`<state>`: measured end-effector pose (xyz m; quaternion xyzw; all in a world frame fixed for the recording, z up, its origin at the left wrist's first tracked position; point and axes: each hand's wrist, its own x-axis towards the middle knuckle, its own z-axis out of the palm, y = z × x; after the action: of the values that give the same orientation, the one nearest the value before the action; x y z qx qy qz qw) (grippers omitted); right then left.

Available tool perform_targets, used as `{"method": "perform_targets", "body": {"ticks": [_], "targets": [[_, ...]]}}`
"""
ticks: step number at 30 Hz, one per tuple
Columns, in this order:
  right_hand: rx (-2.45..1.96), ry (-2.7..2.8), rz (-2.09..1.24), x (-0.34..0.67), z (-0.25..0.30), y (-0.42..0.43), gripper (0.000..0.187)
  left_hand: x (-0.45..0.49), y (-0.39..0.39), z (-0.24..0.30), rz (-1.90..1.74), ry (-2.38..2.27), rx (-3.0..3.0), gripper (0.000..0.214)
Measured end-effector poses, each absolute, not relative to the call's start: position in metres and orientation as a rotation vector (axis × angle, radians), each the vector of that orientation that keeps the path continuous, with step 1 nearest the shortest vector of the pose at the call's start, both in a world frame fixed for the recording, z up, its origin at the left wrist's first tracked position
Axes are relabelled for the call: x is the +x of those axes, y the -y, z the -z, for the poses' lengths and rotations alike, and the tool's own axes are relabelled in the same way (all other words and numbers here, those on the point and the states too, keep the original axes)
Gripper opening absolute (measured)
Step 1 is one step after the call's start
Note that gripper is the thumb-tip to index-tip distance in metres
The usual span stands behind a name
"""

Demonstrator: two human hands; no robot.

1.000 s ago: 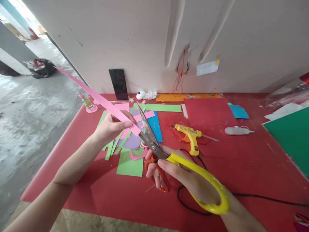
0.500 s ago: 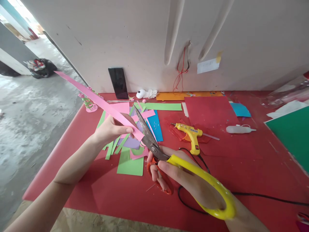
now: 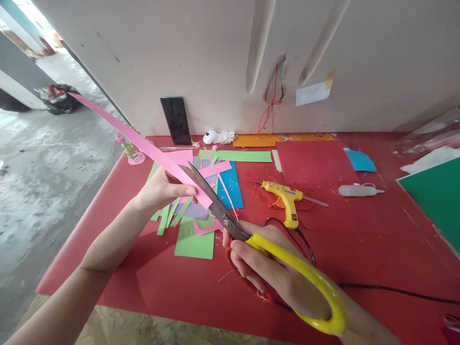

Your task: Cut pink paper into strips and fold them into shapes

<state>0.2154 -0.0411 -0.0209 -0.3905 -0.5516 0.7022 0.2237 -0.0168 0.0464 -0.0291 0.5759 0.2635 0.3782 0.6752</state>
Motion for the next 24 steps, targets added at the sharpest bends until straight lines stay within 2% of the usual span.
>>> {"method": "perform_targets", "body": {"ticks": [5, 12, 18, 24], "targets": [[-1.150, 1.458, -2.003, 0.213, 0.022, 0.041, 0.039, -0.019, -0.046, 0.028, -0.859, -0.605, 1.303, 0.009], [-0.999, 1.300, -2.221, 0.213, 0.021, 0.039, 0.027, -0.025, -0.048, 0.028, -0.833, -0.699, 1.352, 0.014], [-0.992, 1.349, -2.241, 0.208, 0.021, 0.036, 0.031, -0.018, -0.045, 0.026, -0.763, -0.732, 1.319, 0.021], [-1.057, 1.395, -2.098, 0.201, 0.024, 0.035, 0.034, -0.004, -0.039, 0.030, -0.753, -0.749, 1.240, 0.026]]}}
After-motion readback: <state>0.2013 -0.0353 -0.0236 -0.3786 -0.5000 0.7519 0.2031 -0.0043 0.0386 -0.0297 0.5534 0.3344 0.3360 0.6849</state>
